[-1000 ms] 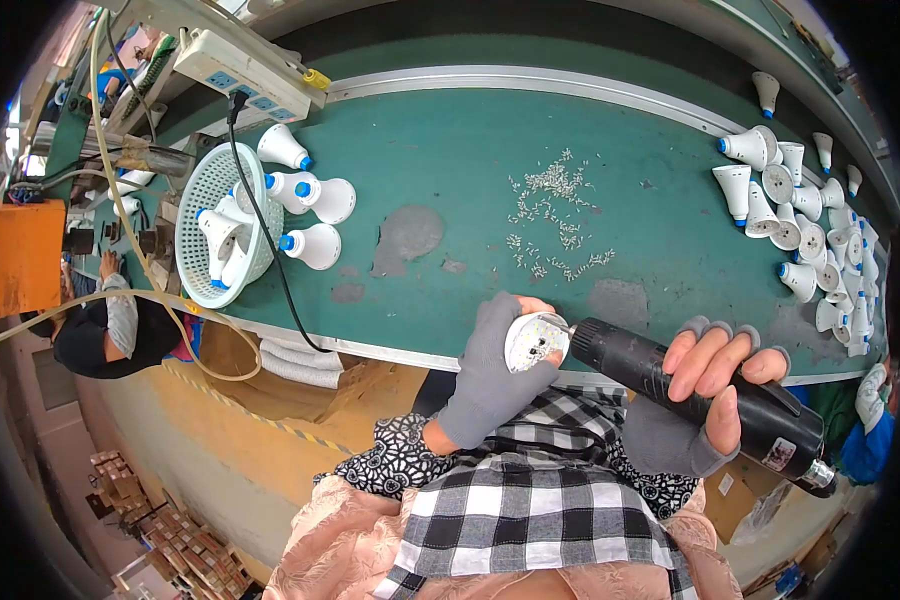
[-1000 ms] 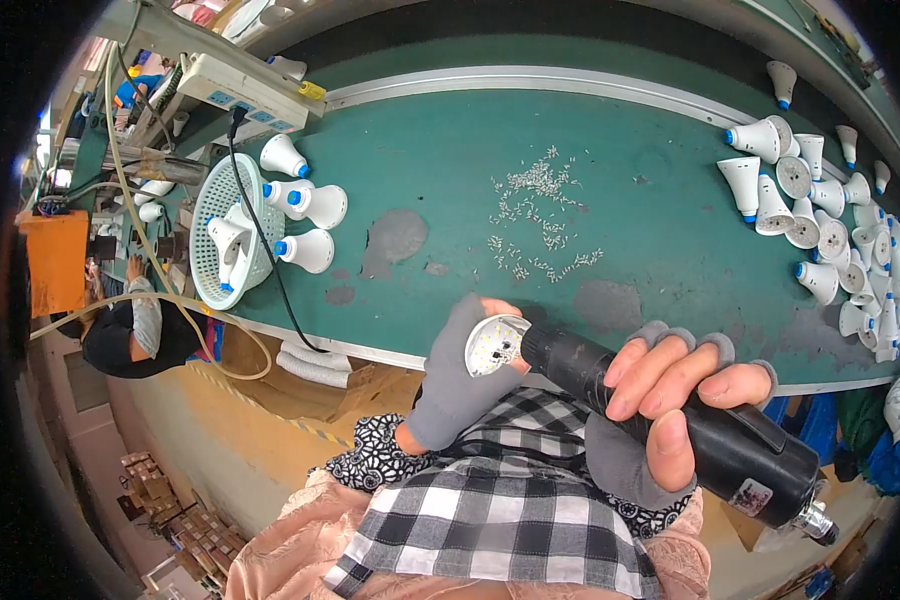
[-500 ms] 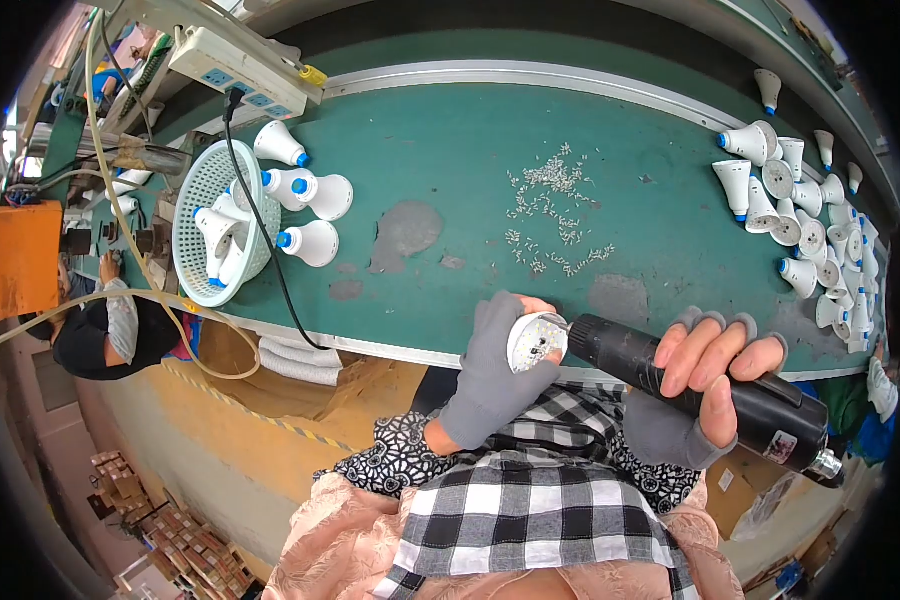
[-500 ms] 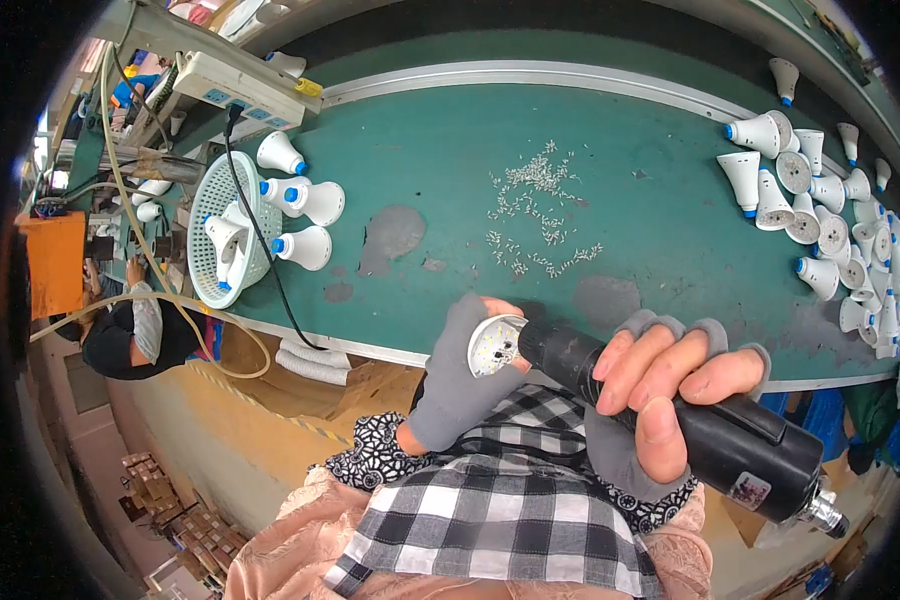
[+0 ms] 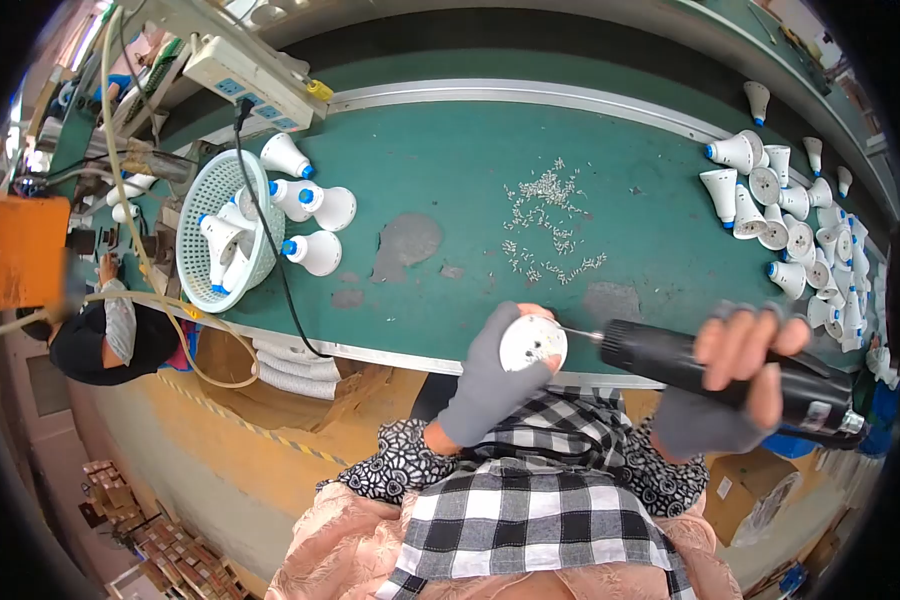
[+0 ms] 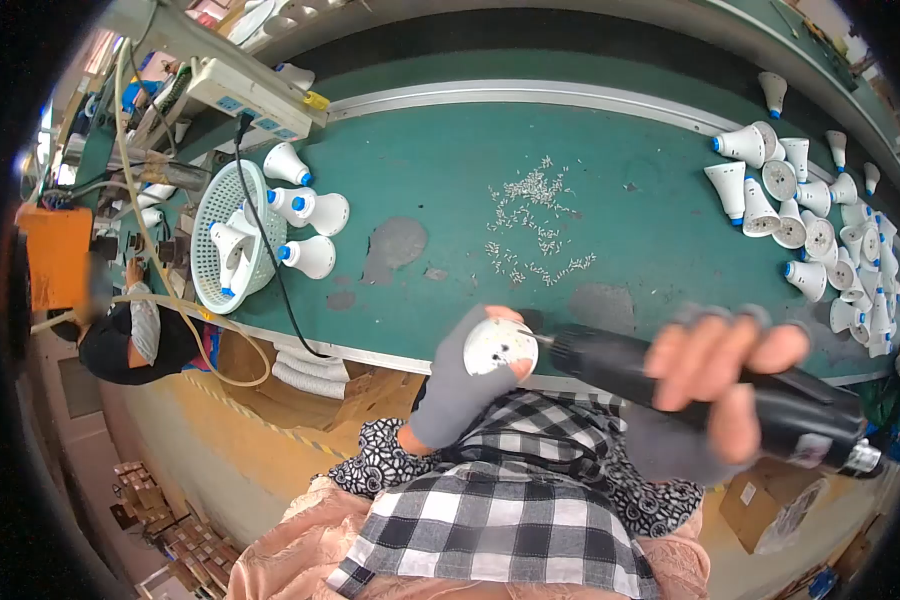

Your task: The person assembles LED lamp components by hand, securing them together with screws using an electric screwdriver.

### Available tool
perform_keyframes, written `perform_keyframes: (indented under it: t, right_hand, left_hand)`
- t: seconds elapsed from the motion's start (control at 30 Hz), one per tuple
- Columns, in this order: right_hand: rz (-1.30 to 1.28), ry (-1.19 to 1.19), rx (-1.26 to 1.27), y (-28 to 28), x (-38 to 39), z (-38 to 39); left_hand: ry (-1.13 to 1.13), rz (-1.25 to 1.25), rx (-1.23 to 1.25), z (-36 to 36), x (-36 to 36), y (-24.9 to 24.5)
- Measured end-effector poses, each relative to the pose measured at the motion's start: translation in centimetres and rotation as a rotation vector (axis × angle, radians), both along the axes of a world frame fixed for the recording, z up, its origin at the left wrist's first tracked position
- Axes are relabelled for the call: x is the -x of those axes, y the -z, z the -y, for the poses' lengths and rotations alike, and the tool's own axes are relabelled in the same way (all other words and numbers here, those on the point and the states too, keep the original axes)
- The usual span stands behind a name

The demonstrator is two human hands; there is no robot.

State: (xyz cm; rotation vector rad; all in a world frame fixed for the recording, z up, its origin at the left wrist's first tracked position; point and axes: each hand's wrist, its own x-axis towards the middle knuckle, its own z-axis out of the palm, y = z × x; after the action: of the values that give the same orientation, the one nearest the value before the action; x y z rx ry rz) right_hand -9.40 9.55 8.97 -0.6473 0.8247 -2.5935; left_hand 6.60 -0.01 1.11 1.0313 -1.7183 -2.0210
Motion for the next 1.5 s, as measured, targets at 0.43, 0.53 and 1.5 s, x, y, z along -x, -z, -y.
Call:
perform_keyframes:
  t: [0.43, 0.53, 1.5]
  right_hand:
    - [0.204, -0.572, -0.688, 4.7, -5.2, -3.2]
    - [0.023, -0.664, -0.803, 4.0, -3.4, -5.4]
    - [0.27, 0.182, -0.204, 7.8, 2.2, 4.9]
  left_hand:
    - [0.049, -0.416, -0.143, -3.9, -1.7, -3.4]
    - [0.263, -0.306, -0.295, -3.9, -2.7, -4.0]
    - [-0.116, -0.801, -0.782, 4.5, -2.8, 4.7]
